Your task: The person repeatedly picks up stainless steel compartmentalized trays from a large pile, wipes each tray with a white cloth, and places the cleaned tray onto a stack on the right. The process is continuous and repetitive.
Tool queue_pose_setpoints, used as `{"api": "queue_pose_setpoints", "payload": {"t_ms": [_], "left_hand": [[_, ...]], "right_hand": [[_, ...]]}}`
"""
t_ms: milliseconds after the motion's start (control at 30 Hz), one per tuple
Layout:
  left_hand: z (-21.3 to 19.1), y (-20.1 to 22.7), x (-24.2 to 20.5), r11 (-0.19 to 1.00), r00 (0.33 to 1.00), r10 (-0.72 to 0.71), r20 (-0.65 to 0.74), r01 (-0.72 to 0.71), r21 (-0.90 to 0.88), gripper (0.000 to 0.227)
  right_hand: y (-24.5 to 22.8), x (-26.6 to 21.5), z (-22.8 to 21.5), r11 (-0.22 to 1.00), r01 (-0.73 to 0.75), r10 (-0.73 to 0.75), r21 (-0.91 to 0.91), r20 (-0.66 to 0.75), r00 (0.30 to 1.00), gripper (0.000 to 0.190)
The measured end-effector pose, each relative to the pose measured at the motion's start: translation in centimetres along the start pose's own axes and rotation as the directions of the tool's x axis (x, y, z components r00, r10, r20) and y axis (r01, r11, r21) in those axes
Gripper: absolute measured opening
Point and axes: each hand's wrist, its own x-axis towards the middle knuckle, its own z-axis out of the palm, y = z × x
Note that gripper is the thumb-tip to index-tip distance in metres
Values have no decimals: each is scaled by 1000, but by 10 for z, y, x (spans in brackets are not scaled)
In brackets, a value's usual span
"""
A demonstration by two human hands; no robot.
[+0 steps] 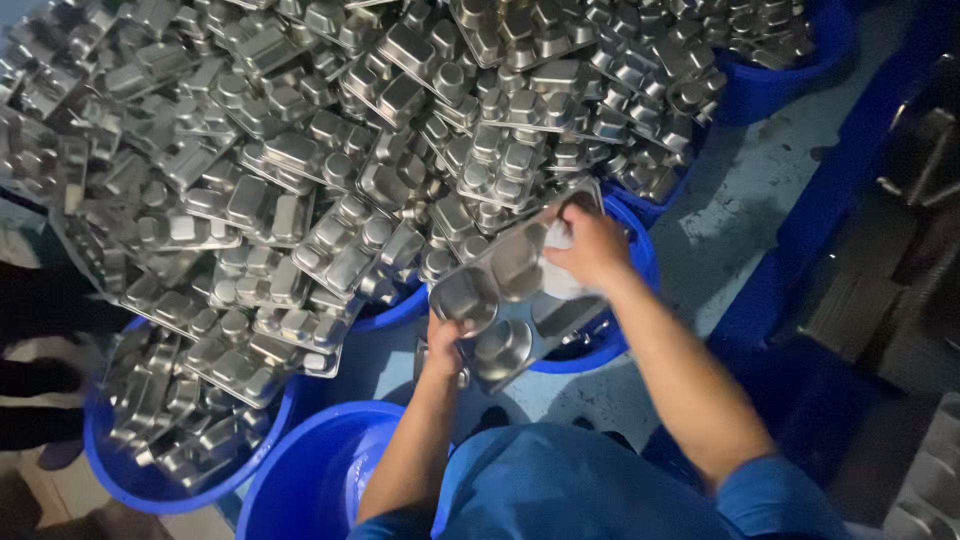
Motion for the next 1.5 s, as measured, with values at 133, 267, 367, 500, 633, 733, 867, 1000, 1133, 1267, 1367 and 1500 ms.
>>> {"api": "queue_pose_setpoints", "payload": {"t_ms": [133, 267, 367, 500, 633, 733, 867, 1000, 1133, 1267, 1367, 1500], "left_hand": [[20, 7, 6, 998, 998, -50, -33, 48, -41, 85], [36, 15, -2, 990, 980, 94, 177, -110, 84, 90], [46, 32, 0, 925, 961, 194, 195, -245, 291, 90], [71, 53, -4, 777, 949, 236, 211, -314, 546, 99], [79, 75, -5, 134, 766, 196, 612, -639, 757, 101], [68, 90, 4, 268, 752, 399, 525, -643, 717, 105], [45, 78, 37, 998, 996, -58, 63, 57, 10, 90], [10, 36, 40, 872, 927, -279, 250, 354, -338, 82], [-13, -7, 47, 888, 936, -238, 260, 318, -331, 69], [-18, -24, 36, 910, 945, -242, 219, 299, -288, 55], [0, -23, 35, 914, 930, -284, 233, 336, -226, 46], [24, -20, 26, 982, 877, -185, 444, 145, 124, 38]], "right_hand": [[-8, -8, 3, 895, -161, 134, 416, 92, 987, 57], [-22, -46, 58, 953, 302, -295, 6, -209, 932, 72], [3, -37, 57, 869, 38, -180, 493, 244, 953, 59], [44, -47, 57, -139, -440, -136, 887, 424, 896, 48], [59, -67, 92, -41, -217, -9, 975, 217, 976, 40], [80, -69, 99, -80, -108, -30, 991, 106, 994, 43], [116, -68, 83, 78, -19, -7, 997, 19, 1000, 43], [133, -73, 77, 328, -70, -10, 942, 78, 997, 38], [130, -53, 62, 855, 11, -88, 519, 124, 988, 33], [124, -42, 25, 965, -187, 211, 182, -127, 969, 30], [109, -30, -5, 457, 306, 158, 835, -415, 896, 36], [60, -8, 18, 279, 187, 62, 942, -212, 975, 45]]}}
